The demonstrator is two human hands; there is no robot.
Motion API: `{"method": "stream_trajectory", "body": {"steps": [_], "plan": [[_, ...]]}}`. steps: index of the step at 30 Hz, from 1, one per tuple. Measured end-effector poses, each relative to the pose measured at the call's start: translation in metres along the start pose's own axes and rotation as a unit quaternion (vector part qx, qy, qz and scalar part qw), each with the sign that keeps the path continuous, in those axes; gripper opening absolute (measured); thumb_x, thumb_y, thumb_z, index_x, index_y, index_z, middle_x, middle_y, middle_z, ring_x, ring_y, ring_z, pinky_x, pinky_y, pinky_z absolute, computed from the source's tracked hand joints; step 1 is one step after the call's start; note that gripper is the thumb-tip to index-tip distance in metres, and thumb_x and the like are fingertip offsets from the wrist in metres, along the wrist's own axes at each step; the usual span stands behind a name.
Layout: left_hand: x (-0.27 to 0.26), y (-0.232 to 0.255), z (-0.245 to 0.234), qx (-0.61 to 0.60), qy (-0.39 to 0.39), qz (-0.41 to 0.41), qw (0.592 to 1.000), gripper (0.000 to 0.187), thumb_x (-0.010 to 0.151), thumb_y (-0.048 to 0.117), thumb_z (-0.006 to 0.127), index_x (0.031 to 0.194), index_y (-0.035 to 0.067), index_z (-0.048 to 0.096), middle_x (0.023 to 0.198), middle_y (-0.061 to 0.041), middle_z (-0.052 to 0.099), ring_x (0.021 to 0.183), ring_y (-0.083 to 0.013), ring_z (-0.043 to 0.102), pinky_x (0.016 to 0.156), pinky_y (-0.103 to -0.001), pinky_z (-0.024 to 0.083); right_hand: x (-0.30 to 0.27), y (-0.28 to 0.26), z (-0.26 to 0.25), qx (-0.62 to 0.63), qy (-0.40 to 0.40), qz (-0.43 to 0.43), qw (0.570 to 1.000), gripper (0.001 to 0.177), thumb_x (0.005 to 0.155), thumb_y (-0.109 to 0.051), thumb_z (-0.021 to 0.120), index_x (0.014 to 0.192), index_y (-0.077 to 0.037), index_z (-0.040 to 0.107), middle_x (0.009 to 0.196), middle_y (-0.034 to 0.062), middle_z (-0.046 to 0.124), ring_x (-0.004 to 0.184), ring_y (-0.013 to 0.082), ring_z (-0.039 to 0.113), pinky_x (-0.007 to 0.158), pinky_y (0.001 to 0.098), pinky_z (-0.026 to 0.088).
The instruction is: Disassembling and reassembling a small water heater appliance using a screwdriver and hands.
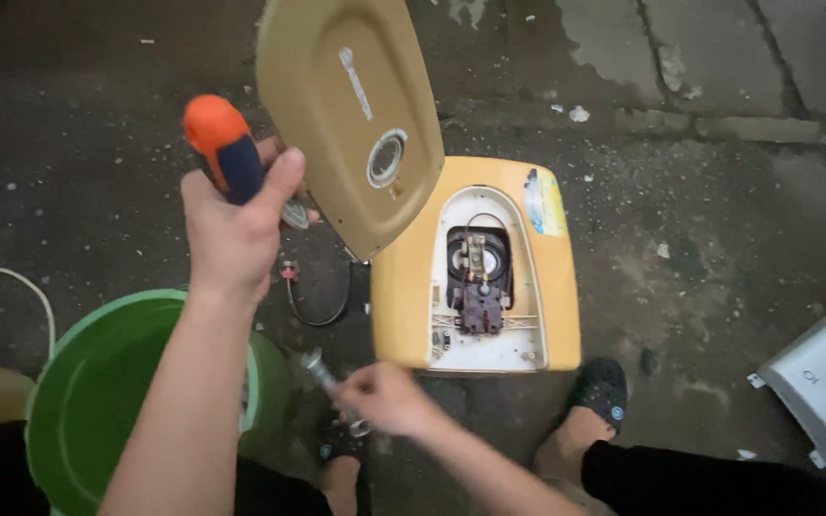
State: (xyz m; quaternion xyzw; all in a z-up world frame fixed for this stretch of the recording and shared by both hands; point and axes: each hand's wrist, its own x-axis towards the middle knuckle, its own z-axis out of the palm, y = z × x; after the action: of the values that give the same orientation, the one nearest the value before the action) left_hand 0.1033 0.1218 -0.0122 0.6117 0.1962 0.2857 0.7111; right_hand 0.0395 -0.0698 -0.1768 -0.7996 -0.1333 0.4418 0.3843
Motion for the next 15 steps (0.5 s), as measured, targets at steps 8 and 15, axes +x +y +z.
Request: {"method": "stream_trajectory", "body": {"steps": [8, 15], "plan": [[-0.002, -0.005, -0.010, 0.203, -0.035, -0.023, 0.978, 0.024, 0.088, 0.035, 0.080, 0.088, 0.012, 0.074, 0.066, 0.005, 0.059, 0.056, -0.0114, 0.071, 0.051, -0.024, 0.056, 0.103, 0.026, 0.092, -0.001, -0.033, 0.161, 0.986, 0.035, 0.092, -0.034, 0.059, 0.086, -0.003, 0.074, 0.083, 0.0116, 0.076, 0.058, 0.0258, 0.068, 0.047, 0.0358, 0.056], [-0.002, 0.002, -0.003, 0.234, -0.081, 0.012, 0.969, 0.045, 0.092, 0.036, 0.079, 0.061, 0.017, 0.052, 0.054, 0.007, 0.048, 0.052, -0.0083, 0.067, 0.052, -0.024, 0.045, 0.139, 0.041, 0.090, -0.004, -0.012, 0.114, 0.993, 0.053, 0.104, -0.030, 0.058, 0.058, -0.013, 0.037, 0.061, 0.0016, 0.041, 0.059, 0.0193, 0.044, 0.061, 0.0403, 0.038]]}}
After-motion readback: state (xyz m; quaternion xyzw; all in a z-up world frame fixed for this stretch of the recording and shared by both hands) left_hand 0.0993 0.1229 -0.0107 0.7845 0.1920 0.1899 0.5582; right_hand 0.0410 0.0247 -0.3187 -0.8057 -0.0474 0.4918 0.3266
